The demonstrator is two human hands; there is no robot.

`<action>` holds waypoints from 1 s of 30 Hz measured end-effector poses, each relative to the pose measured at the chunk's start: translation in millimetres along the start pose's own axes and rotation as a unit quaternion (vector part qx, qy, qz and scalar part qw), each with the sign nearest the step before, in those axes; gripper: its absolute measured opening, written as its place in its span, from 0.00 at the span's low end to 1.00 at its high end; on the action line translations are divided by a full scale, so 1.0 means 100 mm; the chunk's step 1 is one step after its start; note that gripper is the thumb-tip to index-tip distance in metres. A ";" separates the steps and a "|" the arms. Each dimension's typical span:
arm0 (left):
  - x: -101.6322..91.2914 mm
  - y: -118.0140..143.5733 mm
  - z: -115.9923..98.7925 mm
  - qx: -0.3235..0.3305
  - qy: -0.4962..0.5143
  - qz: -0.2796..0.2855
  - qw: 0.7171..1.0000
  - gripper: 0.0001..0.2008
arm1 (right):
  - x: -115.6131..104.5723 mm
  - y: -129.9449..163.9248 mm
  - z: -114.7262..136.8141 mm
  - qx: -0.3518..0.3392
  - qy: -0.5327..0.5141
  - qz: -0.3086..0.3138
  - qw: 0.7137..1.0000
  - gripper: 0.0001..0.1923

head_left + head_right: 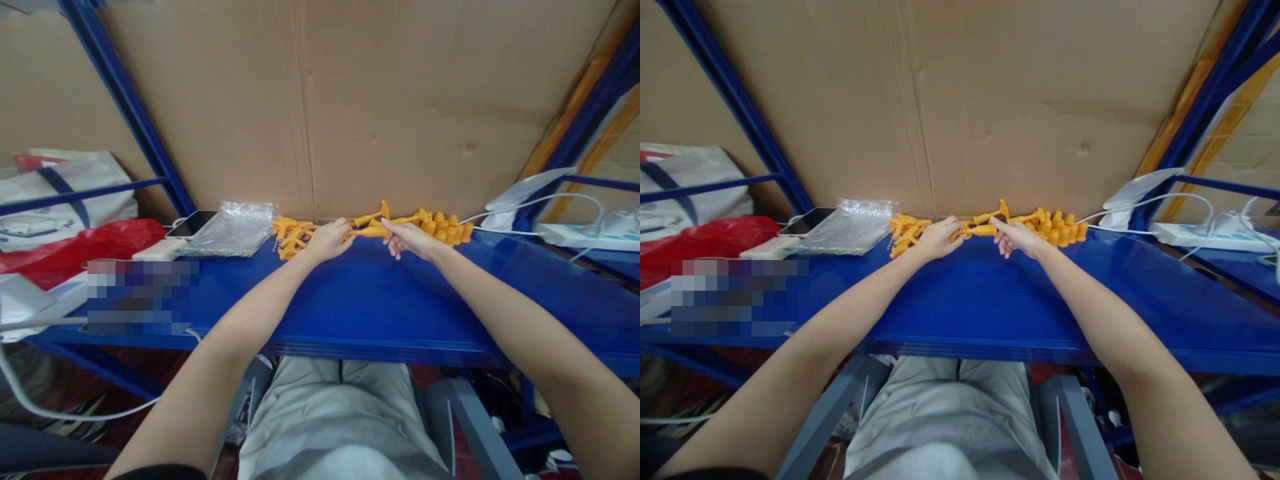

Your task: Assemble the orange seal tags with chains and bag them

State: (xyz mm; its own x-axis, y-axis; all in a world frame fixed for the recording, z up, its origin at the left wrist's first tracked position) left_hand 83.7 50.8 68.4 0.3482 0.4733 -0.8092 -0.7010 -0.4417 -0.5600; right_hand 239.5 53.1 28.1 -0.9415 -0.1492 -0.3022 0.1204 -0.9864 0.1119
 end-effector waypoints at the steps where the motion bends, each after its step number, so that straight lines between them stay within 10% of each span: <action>1: 0.00 0.00 0.01 -0.003 -0.003 0.003 1.000 0.12 | 0.00 0.00 -0.01 0.006 0.007 -0.005 1.000 0.30; 24: 0.00 0.01 -0.01 0.006 -0.024 0.000 1.000 0.13 | -0.06 -0.07 0.15 -0.153 0.138 0.021 0.978 0.20; 30: 0.01 -0.01 -0.04 0.014 -0.041 0.011 0.999 0.15 | 0.04 0.19 0.49 -0.355 0.373 -0.146 0.845 0.17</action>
State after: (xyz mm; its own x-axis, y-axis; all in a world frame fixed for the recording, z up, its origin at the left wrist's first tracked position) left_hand 87.0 48.3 67.6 0.2812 0.5259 -0.8027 -0.7251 -0.4315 -0.5367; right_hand 222.2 37.1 75.1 -0.5353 0.3674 -0.7606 0.3247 -0.7418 -0.5868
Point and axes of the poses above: each hand's wrist, its own y-axis away from the middle knuckle, its own x-axis out of the palm, z = x × y, the point moved 10 cm from there along -y, towards the middle knuckle, and after that the axes turned 7 degrees about x, right-handed, at the moved point
